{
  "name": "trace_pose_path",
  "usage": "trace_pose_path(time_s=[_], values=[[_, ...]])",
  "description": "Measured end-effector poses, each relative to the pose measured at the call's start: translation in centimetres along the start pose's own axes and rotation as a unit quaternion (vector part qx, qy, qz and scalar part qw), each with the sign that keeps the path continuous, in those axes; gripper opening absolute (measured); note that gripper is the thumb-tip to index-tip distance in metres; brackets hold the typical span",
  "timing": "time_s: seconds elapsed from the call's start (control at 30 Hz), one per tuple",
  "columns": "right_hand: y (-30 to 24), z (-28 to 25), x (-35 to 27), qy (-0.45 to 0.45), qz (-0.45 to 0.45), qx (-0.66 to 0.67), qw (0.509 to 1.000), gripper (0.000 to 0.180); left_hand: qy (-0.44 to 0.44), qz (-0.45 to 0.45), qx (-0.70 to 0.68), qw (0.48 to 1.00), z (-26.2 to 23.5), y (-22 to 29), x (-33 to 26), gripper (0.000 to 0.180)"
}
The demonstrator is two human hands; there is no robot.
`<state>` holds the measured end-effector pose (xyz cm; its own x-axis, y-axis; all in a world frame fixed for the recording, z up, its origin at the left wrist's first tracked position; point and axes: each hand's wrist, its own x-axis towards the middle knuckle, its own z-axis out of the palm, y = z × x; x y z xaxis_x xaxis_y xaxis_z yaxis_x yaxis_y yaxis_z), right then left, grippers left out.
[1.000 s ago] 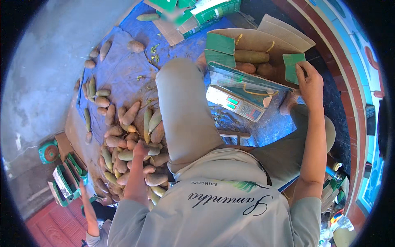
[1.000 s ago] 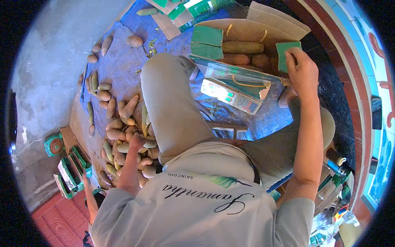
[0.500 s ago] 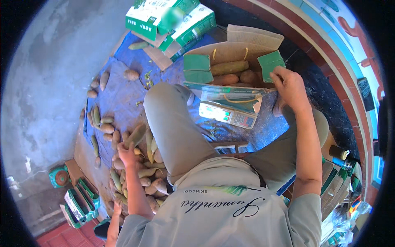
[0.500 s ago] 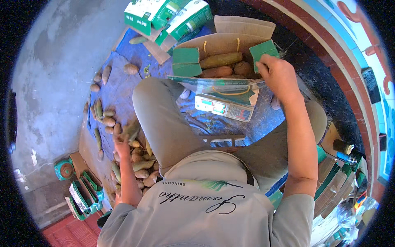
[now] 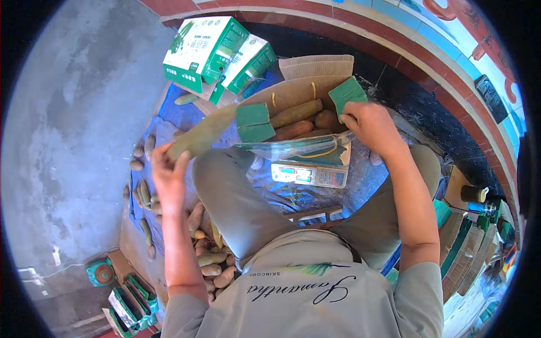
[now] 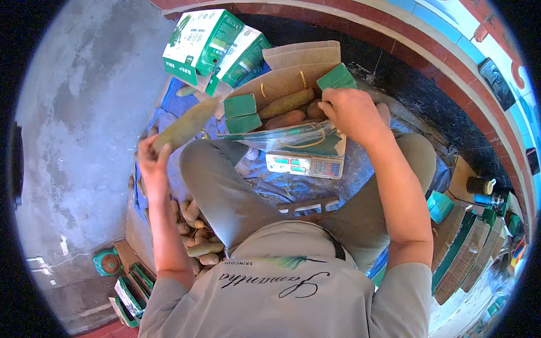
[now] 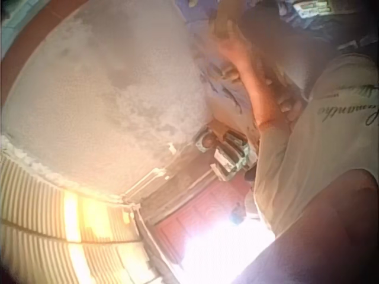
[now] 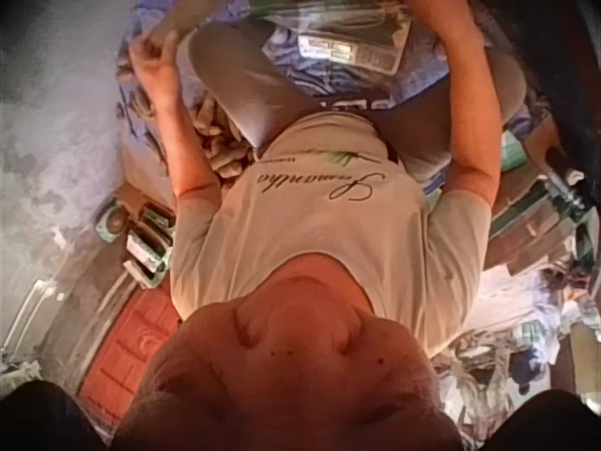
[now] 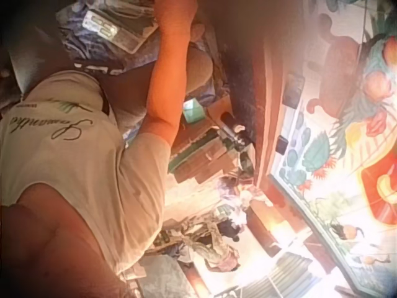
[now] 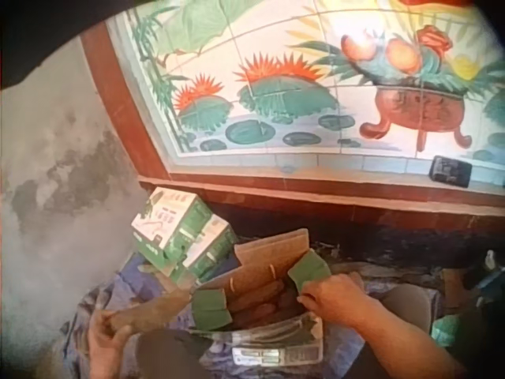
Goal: Packing produce into cardboard boxes and weighing them on a scale.
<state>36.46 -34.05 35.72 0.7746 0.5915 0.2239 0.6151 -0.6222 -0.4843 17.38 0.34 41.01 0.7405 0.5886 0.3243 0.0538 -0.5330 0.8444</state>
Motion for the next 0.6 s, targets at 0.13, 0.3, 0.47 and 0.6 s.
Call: trace_pose_path(time_s=[0.13, 0.3, 0.47, 0.6], values=[[-0.2, -0.2, -0.1, -0.009, 0.0, -0.006, 1.0, 0.016, -0.122, -0.027, -0.05, 0.991, 7.2, 0.7, 1.8, 0.031], [0.0, -0.2, 0.1, 0.003, -0.007, -0.004, 1.0, 0.016, -0.249, -0.106, -0.08, 0.959, 11.2, -0.5, 2.3, 0.031], [0.3, -0.2, 0.2, 0.011, -0.002, -0.003, 1.0, 0.015, -0.133, 0.146, 0.113, 0.974, 9.6, -1.3, 2.4, 0.028], [-0.1, -0.2, 0.8, 0.026, -0.016, 0.001, 1.0, 0.014, -0.064, 0.173, 0.137, 0.973, 7.8, -2.8, 2.3, 0.025]])
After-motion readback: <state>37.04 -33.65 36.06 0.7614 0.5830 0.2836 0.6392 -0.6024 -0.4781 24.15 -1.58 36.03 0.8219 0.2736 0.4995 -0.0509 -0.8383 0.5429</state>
